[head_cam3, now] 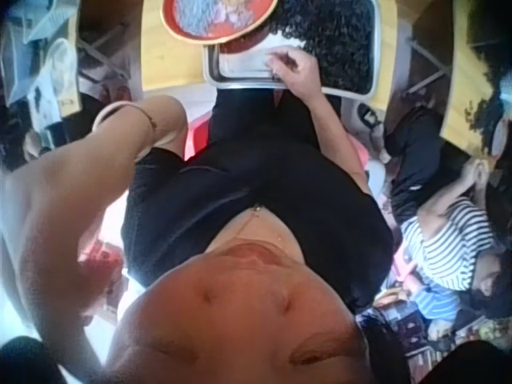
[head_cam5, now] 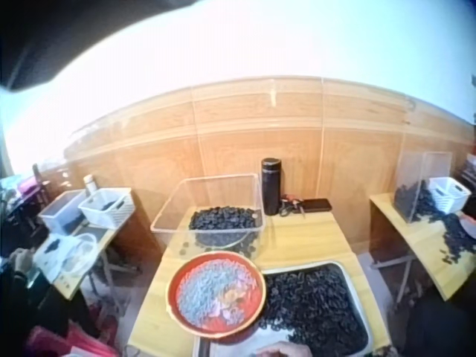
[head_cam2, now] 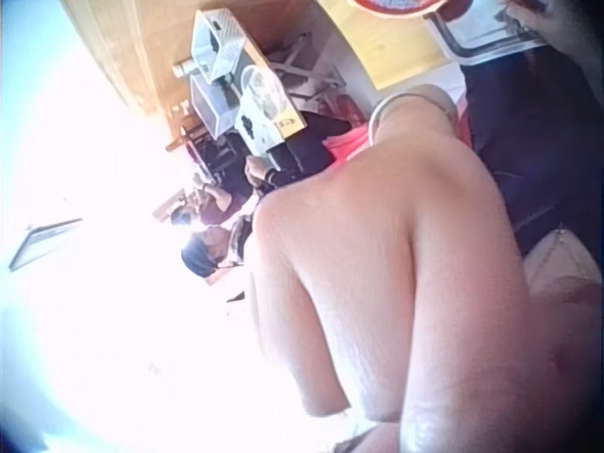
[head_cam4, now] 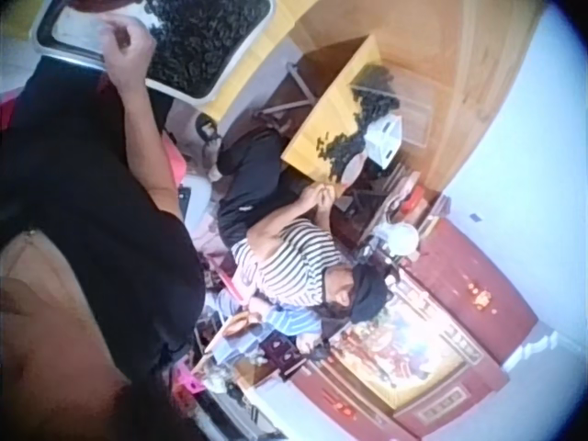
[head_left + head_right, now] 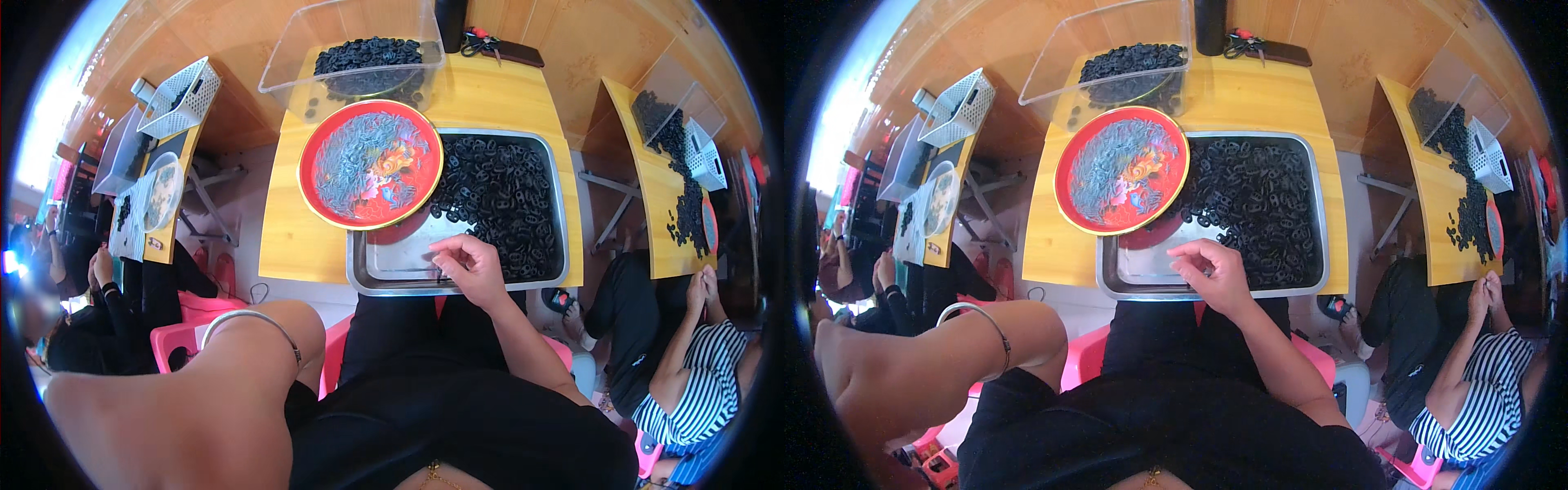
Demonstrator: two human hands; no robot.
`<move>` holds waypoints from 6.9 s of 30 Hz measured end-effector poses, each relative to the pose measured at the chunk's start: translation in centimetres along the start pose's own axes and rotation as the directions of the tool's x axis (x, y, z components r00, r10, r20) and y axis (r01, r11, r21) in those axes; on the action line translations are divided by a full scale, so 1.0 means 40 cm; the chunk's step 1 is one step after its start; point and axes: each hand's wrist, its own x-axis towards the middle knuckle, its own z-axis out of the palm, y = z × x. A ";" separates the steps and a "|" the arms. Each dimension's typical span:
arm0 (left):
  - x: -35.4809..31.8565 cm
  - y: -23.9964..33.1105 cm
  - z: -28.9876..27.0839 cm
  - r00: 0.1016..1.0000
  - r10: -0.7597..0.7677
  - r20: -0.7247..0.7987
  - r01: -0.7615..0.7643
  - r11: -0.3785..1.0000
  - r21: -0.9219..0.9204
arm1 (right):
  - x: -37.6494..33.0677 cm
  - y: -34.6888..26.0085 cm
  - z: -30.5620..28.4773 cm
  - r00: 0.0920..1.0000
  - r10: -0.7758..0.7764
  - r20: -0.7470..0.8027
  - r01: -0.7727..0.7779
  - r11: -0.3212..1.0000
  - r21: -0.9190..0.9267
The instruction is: The person assembles cord lock toggles by picking up springs from a round dish and plastic components from a metal tray and fitting them together by hand.
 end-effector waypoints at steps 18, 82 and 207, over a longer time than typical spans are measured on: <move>-0.102 -0.060 -0.055 0.992 -0.122 0.041 0.128 0.975 -0.180 | -0.001 0.002 -0.008 0.995 -0.084 -0.045 0.084 0.996 -0.004; -0.251 -0.323 -0.174 0.684 -0.416 -0.600 0.730 0.385 0.565 | -0.026 -0.049 -0.124 0.930 -0.316 -0.189 0.199 0.863 -0.465; -0.048 -0.094 -0.010 0.945 -0.188 -0.267 0.284 0.875 0.392 | 0.071 -0.222 -0.117 0.999 -0.028 -0.025 0.037 0.662 0.749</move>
